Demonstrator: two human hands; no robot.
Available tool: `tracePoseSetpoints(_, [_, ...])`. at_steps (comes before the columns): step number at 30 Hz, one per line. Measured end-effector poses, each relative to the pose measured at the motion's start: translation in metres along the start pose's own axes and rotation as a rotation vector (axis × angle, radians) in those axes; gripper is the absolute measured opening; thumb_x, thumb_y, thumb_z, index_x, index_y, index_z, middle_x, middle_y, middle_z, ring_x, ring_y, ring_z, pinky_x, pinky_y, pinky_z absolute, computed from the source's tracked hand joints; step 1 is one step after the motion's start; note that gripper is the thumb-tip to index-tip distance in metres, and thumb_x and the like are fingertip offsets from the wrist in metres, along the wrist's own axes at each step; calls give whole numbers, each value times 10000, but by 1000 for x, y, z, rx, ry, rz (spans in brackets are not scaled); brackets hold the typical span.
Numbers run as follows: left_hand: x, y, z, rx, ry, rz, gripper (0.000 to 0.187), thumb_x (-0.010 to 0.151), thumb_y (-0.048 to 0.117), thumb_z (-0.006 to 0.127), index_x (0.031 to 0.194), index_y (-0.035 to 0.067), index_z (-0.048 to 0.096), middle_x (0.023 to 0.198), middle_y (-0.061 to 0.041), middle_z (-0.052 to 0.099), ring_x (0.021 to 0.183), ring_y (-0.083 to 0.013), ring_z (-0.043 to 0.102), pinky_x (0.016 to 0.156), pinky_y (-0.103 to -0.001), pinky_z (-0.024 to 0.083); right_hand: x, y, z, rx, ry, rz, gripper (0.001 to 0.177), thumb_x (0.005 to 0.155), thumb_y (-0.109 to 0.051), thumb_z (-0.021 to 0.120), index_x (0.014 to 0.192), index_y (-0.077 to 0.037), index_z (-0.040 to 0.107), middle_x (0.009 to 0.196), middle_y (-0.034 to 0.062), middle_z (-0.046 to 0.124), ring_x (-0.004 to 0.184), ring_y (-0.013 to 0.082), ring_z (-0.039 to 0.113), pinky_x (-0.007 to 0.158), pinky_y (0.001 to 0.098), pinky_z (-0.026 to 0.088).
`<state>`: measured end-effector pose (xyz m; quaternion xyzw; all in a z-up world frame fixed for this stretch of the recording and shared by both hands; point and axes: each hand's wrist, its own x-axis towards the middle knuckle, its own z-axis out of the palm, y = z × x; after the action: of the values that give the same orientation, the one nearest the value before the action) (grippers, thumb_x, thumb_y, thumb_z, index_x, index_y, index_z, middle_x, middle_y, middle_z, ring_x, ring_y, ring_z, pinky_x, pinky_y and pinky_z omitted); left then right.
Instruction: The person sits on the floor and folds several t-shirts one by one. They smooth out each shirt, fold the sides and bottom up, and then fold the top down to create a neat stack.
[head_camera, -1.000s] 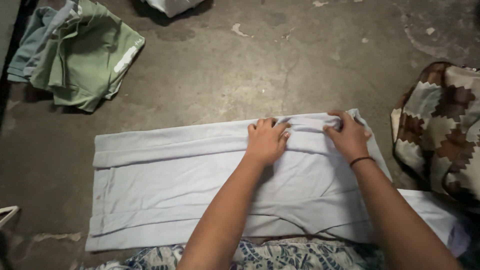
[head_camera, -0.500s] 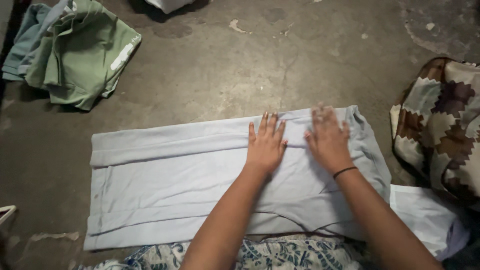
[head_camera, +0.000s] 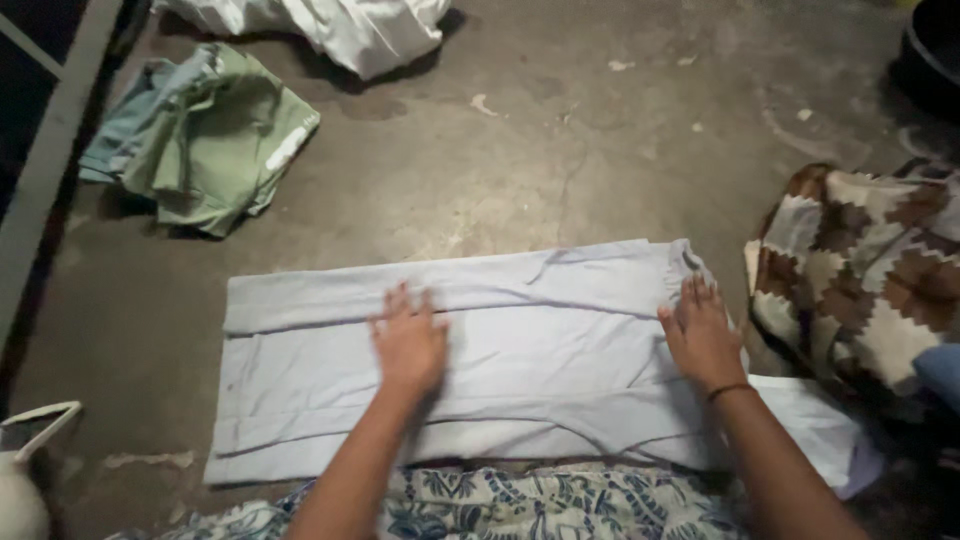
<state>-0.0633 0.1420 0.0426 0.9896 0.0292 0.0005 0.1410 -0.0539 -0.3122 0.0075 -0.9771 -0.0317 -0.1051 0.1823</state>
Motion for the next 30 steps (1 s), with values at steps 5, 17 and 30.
tracePoseSetpoints(5, [-65, -101, -10, 114, -204, -78, 732, 883, 424, 640, 1543, 219, 398, 1670, -175, 183, 1546, -372, 167, 1186, -649, 191, -43, -5, -9, -268, -145, 132, 689, 962, -524, 485, 1534, -144, 433, 1675, 100, 289, 1526, 327, 273, 1128, 630, 285])
tracePoseSetpoints(17, [-151, -186, -52, -69, -349, -367, 600, 830, 350, 696, 1419, 320, 587, 1504, -96, 519, 1392, -329, 511, 1113, -563, 429, -157, -13, -74, 289, -45, 334, 448, 919, -297, 648, 1340, -144, 674, 1329, 201, 668, 1281, 365, 599, 1074, 444, 449])
tracePoseSetpoints(30, [-97, -229, -14, -630, -171, -315, 657, 685, 338, 811, 1285, 100, 685, 1222, -213, 734, 1144, -330, 712, 1001, -408, 552, -160, -106, -65, 228, -181, 201, 506, 885, -282, 648, 1329, -39, 659, 1279, 221, 720, 1193, 325, 698, 1052, 397, 511])
